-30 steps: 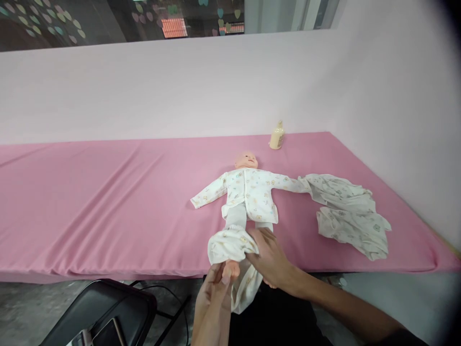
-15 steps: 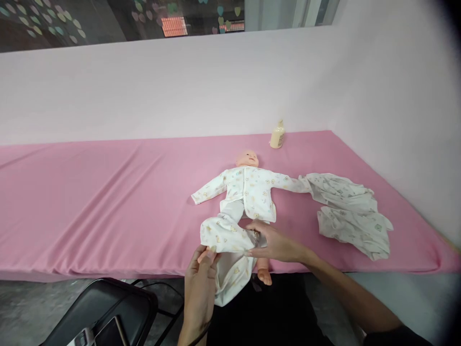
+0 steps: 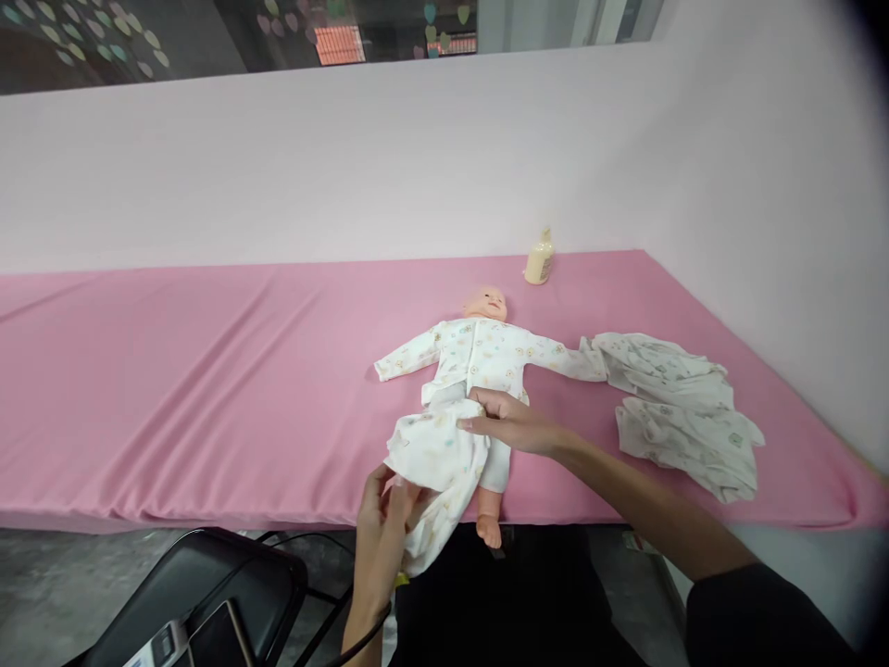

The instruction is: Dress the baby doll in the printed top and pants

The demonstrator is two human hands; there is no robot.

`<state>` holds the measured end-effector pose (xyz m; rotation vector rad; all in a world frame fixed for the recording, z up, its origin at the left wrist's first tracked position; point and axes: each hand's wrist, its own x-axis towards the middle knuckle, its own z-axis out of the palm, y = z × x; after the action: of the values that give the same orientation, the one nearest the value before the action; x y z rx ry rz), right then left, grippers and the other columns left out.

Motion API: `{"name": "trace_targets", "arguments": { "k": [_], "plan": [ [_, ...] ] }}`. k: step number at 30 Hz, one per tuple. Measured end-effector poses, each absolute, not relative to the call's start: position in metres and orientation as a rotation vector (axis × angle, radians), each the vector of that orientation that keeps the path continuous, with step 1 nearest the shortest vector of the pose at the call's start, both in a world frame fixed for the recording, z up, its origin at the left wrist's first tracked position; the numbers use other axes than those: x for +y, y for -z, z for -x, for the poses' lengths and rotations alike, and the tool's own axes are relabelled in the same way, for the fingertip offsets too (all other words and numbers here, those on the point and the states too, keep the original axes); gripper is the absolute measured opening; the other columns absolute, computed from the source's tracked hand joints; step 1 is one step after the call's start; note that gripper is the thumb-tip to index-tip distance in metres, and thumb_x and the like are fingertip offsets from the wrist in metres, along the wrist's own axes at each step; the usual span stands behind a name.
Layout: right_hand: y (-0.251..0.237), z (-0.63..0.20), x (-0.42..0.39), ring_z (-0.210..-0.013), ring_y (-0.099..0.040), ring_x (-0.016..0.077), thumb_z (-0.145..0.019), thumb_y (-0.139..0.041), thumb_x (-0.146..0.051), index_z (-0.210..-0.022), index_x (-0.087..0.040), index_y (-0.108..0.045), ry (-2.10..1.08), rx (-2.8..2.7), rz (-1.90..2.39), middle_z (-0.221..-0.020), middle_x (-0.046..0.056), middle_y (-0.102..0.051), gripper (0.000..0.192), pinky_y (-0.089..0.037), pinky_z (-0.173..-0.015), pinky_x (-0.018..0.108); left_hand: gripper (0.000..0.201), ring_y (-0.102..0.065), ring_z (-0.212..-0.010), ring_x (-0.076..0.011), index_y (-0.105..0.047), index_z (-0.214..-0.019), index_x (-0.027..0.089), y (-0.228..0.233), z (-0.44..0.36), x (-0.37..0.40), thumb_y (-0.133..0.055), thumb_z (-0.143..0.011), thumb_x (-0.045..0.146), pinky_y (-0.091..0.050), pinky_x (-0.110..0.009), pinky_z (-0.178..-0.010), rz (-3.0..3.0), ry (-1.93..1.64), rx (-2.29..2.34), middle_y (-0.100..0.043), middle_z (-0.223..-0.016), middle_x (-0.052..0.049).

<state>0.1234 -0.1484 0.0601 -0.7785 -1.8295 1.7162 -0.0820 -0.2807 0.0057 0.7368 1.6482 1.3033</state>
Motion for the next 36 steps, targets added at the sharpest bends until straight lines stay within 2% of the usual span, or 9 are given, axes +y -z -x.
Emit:
{"name": "trace_targets", "arguments": {
  "k": [6, 11, 16, 20, 24, 27, 29, 33, 36],
  "plan": [
    [-0.064, -0.112, -0.145, -0.073, -0.043, 0.0109, -0.088, -0.064, -0.044, -0.092, -0.019, -0.055, -1.746, -1.778, 0.701, -0.08, -0.003, -0.046, 0.028, -0.037, -0.067, 0.025, 0.057, -0.064, -0.11, -0.0258, -0.054, -0.13, 0.019, -0.012, 0.077, -0.295, -0.065, -0.083, 0.05, -0.048, -0.033, -0.093, -0.968, -1.127, 1.488, -0.067, -0.122, -0.012],
    [-0.065, -0.121, -0.152, -0.073, -0.045, 0.0104, -0.087, -0.063, -0.047, -0.089, -0.019, -0.053, -1.878, -1.724, 0.673, -0.08, -0.003, -0.049, 0.03, -0.037, -0.068, 0.025, 0.048, -0.066, -0.1, -0.0248, -0.062, -0.122, 0.021, -0.015, 0.078, -0.296, -0.066, -0.083, 0.048, -0.048, -0.032, -0.091, -1.015, -1.124, 1.469, -0.069, -0.113, -0.01],
    [-0.062, -0.131, -0.152, -0.071, -0.045, 0.0106, -0.087, -0.064, -0.05, -0.09, -0.018, -0.055, -1.82, -1.8, 0.764, -0.078, -0.003, -0.049, 0.033, -0.036, -0.065, 0.025, 0.037, -0.062, -0.102, -0.0237, -0.067, -0.108, 0.019, 0.003, 0.094, -0.292, -0.062, -0.086, 0.048, -0.046, -0.031, -0.09, -1.074, -1.211, 1.602, -0.068, -0.108, -0.008],
    [-0.056, -0.136, -0.155, -0.07, -0.047, 0.0117, -0.088, -0.061, -0.049, -0.098, -0.018, -0.059, -1.628, -1.934, 0.985, -0.082, -0.002, -0.054, 0.033, -0.037, -0.061, 0.025, 0.051, -0.06, -0.093, -0.0232, -0.061, -0.118, 0.02, 0.014, 0.104, -0.288, -0.073, -0.076, 0.047, -0.048, -0.033, -0.081, -1.114, -1.215, 1.832, -0.064, -0.103, -0.007],
    [-0.056, -0.147, -0.166, -0.098, -0.058, 0.0211, -0.085, -0.064, -0.048, -0.13, -0.023, -0.053, -1.526, -2.15, 1.077, -0.116, 0.005, -0.062, 0.053, -0.047, -0.082, 0.034, 0.052, -0.059, -0.101, -0.025, -0.057, -0.128, 0.022, 0.016, 0.103, -0.287, -0.066, -0.083, 0.045, -0.046, -0.038, -0.089, -1.289, -0.989, 1.794, -0.063, -0.113, -0.008],
    [-0.06, -0.157, -0.175, -0.121, -0.051, 0.0296, -0.077, -0.072, -0.052, -0.143, -0.024, -0.043, -1.435, -2.332, 1.084, -0.134, 0.01, -0.054, 0.078, -0.044, -0.098, 0.042, 0.051, -0.058, -0.109, -0.0265, -0.053, -0.131, 0.02, 0.016, 0.099, -0.287, -0.062, -0.086, 0.043, -0.044, -0.04, -0.094, -1.356, -0.924, 1.804, -0.061, -0.119, -0.01],
    [-0.06, -0.163, -0.18, -0.13, -0.044, 0.0315, -0.073, -0.075, -0.053, -0.145, -0.025, -0.041, -1.334, -2.414, 1.065, -0.14, 0.01, -0.05, 0.085, -0.039, -0.105, 0.045, 0.053, -0.058, -0.11, -0.0275, -0.049, -0.133, 0.019, 0.016, 0.095, -0.287, -0.061, -0.086, 0.041, -0.044, -0.041, -0.094, -1.368, -0.885, 1.837, -0.06, -0.121, -0.011],
    [-0.053, -0.171, -0.191, -0.138, -0.034, 0.0284, -0.076, -0.073, -0.05, -0.148, -0.027, -0.035, -1.14, -2.389, 1.131, -0.149, 0.008, -0.039, 0.085, -0.033, -0.112, 0.044, 0.049, -0.058, -0.11, -0.0287, -0.048, -0.135, 0.019, 0.012, 0.086, -0.287, -0.053, -0.09, 0.037, -0.044, -0.043, -0.091, -1.427, -0.807, 1.883, -0.059, -0.121, -0.012],
    [-0.042, -0.175, -0.201, -0.133, -0.039, 0.0275, -0.079, -0.071, -0.049, -0.143, -0.026, -0.04, -1.062, -2.277, 1.285, -0.143, 0.009, -0.045, 0.075, -0.038, -0.108, 0.044, 0.043, -0.057, -0.11, -0.0284, -0.05, -0.133, 0.02, 0.011, 0.084, -0.285, -0.048, -0.092, 0.034, -0.044, -0.043, -0.091, -1.462, -0.78, 1.874, -0.059, -0.118, -0.012]
  ]
}}
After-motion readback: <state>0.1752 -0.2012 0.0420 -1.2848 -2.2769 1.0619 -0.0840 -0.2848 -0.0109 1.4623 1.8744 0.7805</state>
